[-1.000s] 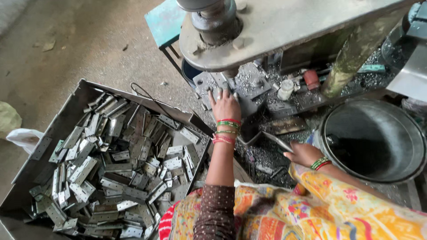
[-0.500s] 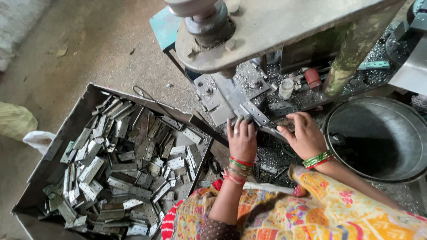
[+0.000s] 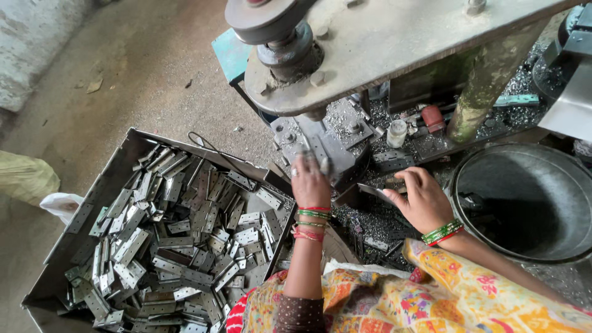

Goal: The person repeatedly picks metal pieces from a bin, places them under a drill press, and operates the machine to drill holes. The person then removes the drilled pieces and returns them to the bin. This cycle continues throughout the clip.

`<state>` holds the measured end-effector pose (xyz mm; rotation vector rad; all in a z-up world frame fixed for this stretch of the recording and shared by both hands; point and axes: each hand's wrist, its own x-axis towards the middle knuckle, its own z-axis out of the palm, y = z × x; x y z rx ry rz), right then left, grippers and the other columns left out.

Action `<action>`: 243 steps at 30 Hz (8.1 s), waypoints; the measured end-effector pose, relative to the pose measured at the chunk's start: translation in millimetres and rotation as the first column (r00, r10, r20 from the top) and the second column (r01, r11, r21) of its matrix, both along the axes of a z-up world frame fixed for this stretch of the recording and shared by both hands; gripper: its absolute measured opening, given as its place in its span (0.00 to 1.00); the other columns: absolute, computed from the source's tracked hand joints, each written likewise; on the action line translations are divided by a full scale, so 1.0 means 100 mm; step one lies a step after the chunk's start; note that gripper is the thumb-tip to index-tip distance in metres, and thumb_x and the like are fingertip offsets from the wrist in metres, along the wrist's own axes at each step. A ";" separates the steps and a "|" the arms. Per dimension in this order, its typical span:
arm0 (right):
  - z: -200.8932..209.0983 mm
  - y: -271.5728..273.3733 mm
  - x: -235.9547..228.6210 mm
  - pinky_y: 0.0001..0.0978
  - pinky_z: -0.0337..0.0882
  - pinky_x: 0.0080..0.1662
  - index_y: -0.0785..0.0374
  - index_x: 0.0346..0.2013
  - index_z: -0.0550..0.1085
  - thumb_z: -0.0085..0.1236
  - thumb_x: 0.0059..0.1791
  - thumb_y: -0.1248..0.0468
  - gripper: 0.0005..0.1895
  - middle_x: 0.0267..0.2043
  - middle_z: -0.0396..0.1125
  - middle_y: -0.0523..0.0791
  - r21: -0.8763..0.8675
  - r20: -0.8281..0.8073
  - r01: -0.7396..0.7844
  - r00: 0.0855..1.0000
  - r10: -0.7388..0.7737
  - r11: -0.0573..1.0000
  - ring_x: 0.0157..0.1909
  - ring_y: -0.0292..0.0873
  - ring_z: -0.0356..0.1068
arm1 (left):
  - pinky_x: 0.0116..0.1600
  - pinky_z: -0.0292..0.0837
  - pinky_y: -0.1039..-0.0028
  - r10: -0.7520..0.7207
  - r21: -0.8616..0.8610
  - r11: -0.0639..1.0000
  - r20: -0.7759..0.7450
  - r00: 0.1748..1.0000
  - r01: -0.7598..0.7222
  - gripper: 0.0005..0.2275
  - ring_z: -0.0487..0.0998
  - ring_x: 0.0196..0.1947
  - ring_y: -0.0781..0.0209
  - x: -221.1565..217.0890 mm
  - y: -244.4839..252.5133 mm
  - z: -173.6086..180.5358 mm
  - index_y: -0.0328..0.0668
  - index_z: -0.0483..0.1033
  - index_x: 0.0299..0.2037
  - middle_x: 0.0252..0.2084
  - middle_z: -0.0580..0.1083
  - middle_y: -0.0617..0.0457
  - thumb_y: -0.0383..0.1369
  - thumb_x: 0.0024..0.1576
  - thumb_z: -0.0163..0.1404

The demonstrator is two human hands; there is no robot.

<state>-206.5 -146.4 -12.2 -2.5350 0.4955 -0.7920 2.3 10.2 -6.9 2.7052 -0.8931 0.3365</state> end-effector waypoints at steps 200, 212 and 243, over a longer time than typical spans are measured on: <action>-0.14 -0.05 0.19 0.52 0.76 0.47 0.63 0.43 0.70 0.58 0.47 0.42 0.27 0.39 0.75 0.55 0.099 -0.761 -0.109 0.632 0.146 0.989 0.45 0.59 0.76 | 0.77 0.38 0.47 -0.093 0.117 0.990 0.085 0.992 0.082 0.28 0.60 0.72 0.46 -0.45 -0.12 -0.04 0.31 0.69 0.64 0.69 0.66 0.42 0.50 0.65 0.39; -0.77 -0.04 -0.13 0.53 0.76 0.37 0.58 0.45 0.70 0.55 0.50 0.46 0.21 0.31 0.75 0.54 0.114 -0.739 -0.017 0.667 0.096 0.993 0.33 0.58 0.77 | 0.76 0.41 0.46 -0.027 0.121 0.993 0.135 0.991 0.011 0.23 0.66 0.68 0.47 -0.13 -0.26 0.08 0.34 0.78 0.53 0.60 0.72 0.44 0.46 0.60 0.43; -0.70 -0.14 -0.01 0.54 0.76 0.38 0.60 0.48 0.71 0.59 0.44 0.45 0.27 0.28 0.74 0.55 0.160 -0.620 -0.095 0.765 0.175 0.983 0.33 0.60 0.76 | 0.75 0.40 0.46 -0.008 0.132 0.991 0.138 0.990 -0.010 0.13 0.71 0.62 0.49 0.28 -0.43 -0.03 0.42 0.84 0.40 0.52 0.75 0.46 0.36 0.57 0.45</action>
